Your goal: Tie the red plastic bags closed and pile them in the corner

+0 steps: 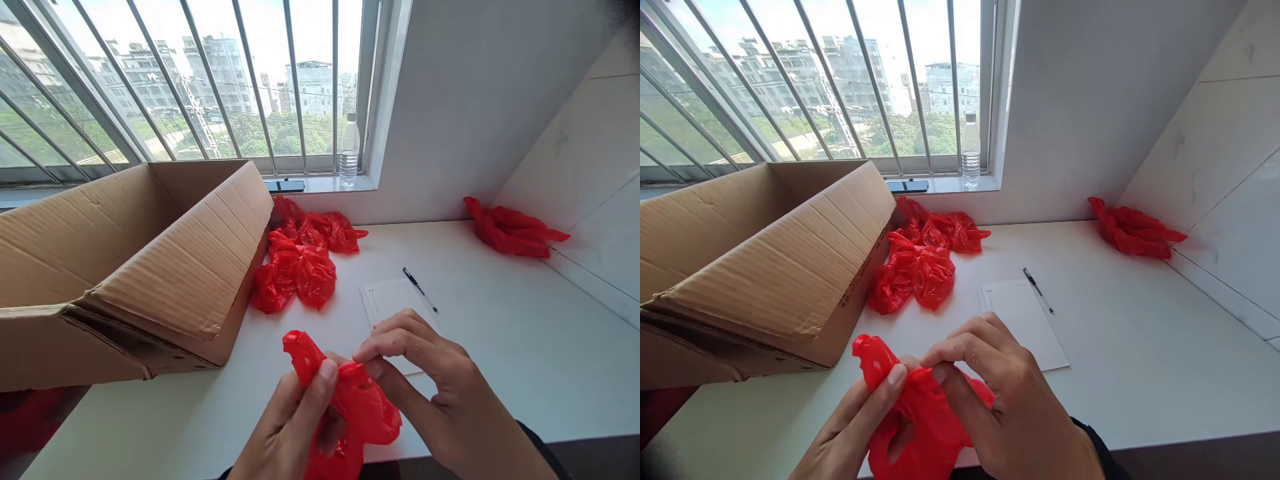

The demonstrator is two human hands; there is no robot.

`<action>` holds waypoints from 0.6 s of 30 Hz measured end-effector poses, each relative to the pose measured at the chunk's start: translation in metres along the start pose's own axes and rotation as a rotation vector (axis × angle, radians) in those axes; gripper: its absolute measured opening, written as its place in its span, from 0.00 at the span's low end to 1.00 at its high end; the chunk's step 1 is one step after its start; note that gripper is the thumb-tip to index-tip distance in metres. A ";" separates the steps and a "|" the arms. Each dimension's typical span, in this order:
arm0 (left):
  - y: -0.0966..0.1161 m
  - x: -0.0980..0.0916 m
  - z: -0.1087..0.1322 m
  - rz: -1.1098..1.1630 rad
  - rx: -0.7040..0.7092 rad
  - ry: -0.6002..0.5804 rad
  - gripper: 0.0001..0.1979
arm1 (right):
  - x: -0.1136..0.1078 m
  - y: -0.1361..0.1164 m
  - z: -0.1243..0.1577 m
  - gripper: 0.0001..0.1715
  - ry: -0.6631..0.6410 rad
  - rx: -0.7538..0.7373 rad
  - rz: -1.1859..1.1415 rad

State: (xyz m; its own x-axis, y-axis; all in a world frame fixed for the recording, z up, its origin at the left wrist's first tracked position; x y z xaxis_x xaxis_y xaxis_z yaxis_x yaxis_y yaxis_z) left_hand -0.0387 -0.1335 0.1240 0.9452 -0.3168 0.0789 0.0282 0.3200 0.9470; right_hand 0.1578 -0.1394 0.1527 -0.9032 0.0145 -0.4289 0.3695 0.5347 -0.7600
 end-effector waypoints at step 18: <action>0.013 -0.012 -0.017 -0.015 0.158 -0.092 0.10 | 0.023 0.016 0.009 0.17 -0.102 0.128 -0.218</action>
State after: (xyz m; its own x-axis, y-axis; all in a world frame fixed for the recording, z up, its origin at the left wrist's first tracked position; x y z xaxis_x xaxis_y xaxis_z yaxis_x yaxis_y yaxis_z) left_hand -0.0442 -0.1104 0.1297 0.9111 -0.4033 0.0852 -0.0160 0.1720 0.9850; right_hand 0.1447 -0.1380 0.1260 -0.9403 -0.1780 -0.2902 0.1988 0.4049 -0.8925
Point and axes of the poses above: each hand's wrist, its own z-axis away from the middle knuckle, its own x-axis out of the palm, y = z × x, the point moved 1 cm from there along -z, towards the middle knuckle, and after that the axes turned 1 degree about -y, right-handed, at the moved point
